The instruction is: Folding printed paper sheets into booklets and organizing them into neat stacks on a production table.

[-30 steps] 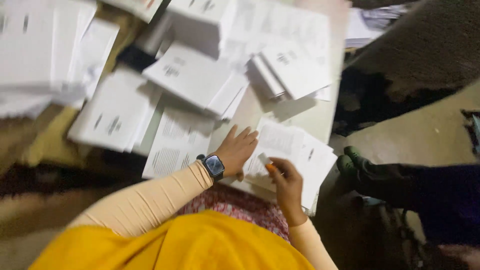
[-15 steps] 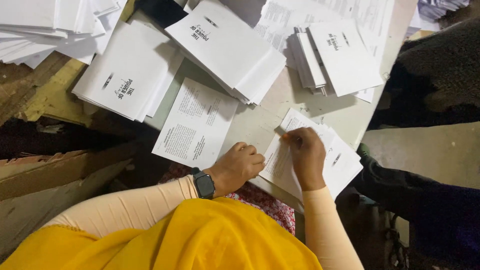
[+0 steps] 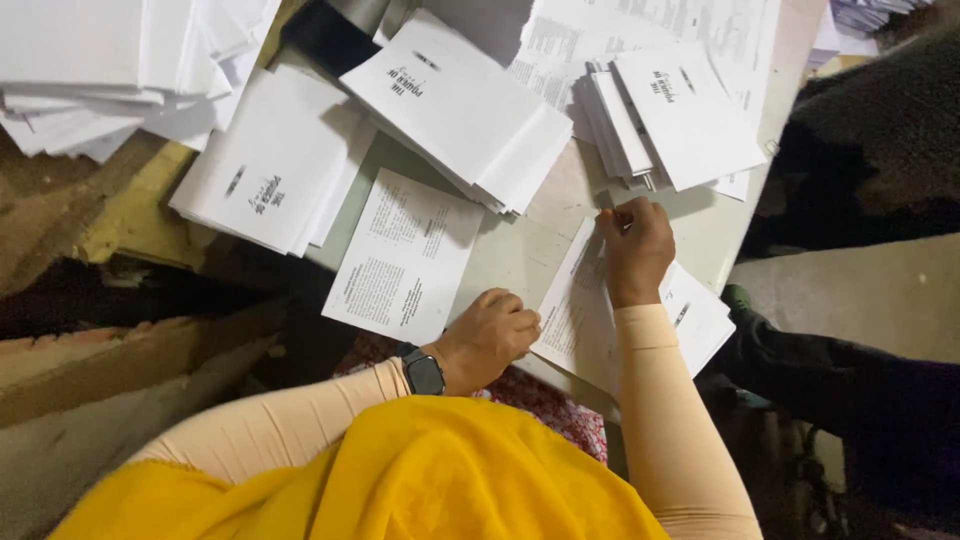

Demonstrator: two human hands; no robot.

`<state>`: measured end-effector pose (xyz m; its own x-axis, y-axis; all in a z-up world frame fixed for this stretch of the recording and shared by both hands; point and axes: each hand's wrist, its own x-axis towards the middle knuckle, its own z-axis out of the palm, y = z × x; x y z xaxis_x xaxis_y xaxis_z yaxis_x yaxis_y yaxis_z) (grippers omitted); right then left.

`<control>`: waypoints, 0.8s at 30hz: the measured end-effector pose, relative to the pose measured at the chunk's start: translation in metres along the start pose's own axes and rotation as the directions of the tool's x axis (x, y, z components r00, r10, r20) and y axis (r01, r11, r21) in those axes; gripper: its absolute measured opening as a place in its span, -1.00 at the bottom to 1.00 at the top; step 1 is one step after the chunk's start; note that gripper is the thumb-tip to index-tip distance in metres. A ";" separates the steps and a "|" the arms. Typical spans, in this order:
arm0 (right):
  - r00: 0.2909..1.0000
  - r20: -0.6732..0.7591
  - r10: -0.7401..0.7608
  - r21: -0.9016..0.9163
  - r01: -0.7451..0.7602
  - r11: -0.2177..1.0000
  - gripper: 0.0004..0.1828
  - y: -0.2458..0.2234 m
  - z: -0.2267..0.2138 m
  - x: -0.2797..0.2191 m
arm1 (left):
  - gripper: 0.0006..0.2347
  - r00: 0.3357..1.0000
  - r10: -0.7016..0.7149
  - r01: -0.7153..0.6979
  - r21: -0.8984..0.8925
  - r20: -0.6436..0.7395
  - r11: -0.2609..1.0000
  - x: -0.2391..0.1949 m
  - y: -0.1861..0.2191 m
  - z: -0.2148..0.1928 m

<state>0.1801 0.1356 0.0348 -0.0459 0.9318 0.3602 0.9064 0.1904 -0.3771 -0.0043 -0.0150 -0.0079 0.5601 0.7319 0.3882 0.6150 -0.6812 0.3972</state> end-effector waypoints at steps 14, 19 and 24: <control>0.857 0.293 0.424 0.409 -0.513 0.755 -0.83 0.020 -0.071 -0.138 | -0.35 0.699 -0.564 0.676 -0.662 0.439 0.323 0.040 0.019 -0.040; 0.840 0.346 0.417 0.295 -0.520 0.801 -0.79 -0.013 -0.098 -0.124 | -0.27 0.644 -0.639 0.746 -0.529 0.421 0.404 0.057 0.004 -0.010; 0.829 0.368 0.421 0.342 -0.541 0.768 -0.86 -0.027 -0.113 -0.127 | -0.70 0.609 -0.725 0.754 -0.520 0.322 0.402 0.062 0.018 -0.004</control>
<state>0.2087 -0.0229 0.0954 0.1889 0.9666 -0.1735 0.5779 -0.2523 -0.7762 0.0396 0.0180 0.0271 0.0742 0.9447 -0.3193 0.3807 0.2691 0.8847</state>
